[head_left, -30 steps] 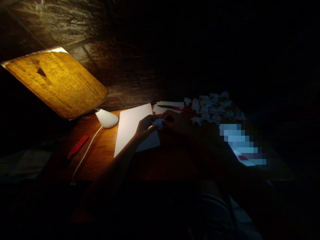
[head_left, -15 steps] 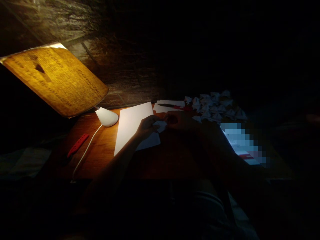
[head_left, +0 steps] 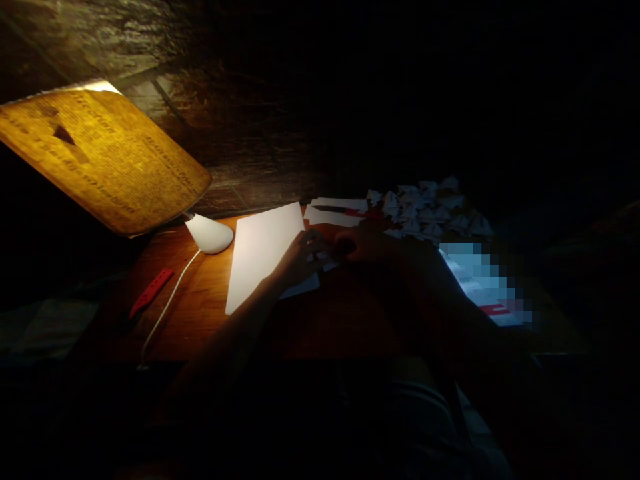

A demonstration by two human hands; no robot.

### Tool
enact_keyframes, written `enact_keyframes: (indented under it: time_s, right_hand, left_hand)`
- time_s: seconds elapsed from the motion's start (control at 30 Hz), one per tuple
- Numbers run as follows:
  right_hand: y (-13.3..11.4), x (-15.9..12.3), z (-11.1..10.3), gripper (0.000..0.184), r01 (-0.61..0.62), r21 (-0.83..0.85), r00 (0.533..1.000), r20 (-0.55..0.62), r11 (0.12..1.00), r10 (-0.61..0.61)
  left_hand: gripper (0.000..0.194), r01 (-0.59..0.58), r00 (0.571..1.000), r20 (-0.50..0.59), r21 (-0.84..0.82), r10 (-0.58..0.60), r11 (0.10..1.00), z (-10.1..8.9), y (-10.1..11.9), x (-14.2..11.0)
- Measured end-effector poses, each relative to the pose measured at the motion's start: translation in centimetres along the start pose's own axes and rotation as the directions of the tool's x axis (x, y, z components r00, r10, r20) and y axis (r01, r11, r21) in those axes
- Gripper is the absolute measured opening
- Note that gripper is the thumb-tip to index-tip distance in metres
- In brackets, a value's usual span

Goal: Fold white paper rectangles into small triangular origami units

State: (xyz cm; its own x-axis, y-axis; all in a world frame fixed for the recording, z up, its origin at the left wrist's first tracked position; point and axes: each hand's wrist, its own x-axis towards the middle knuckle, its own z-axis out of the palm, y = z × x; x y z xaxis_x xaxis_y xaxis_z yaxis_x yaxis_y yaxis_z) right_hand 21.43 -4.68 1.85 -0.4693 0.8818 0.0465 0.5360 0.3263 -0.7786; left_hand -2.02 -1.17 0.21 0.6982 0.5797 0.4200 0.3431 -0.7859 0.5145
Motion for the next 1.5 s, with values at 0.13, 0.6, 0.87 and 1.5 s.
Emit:
enact_keyframes:
  time_s: [0.13,0.6,0.87,1.5]
  right_hand:
    - [0.0,-0.1,0.0,0.026,-0.054,-0.012,0.998,-0.033,0.998,0.053]
    - [0.0,-0.1,-0.9,0.021,-0.041,-0.021,0.999,-0.008,0.999,0.041]
    - [0.2,-0.2,-0.9,0.023,-0.010,0.012,1.000,-0.010,1.000,0.010]
    - [-0.1,-0.3,-1.2,0.029,0.025,-0.059,0.999,0.032,0.998,-0.023]
  left_hand:
    - [0.009,-0.017,0.998,0.067,-0.041,0.019,0.999,-0.4,0.4,-0.1]
    - [0.011,0.041,0.995,0.092,-0.158,-0.027,0.987,-0.9,0.4,-0.4]
    - [0.012,0.014,0.995,0.101,-0.144,0.001,0.989,-0.9,0.2,-0.5]
    - [0.012,0.032,0.995,0.102,-0.143,-0.018,0.989,-0.8,0.4,-0.4]
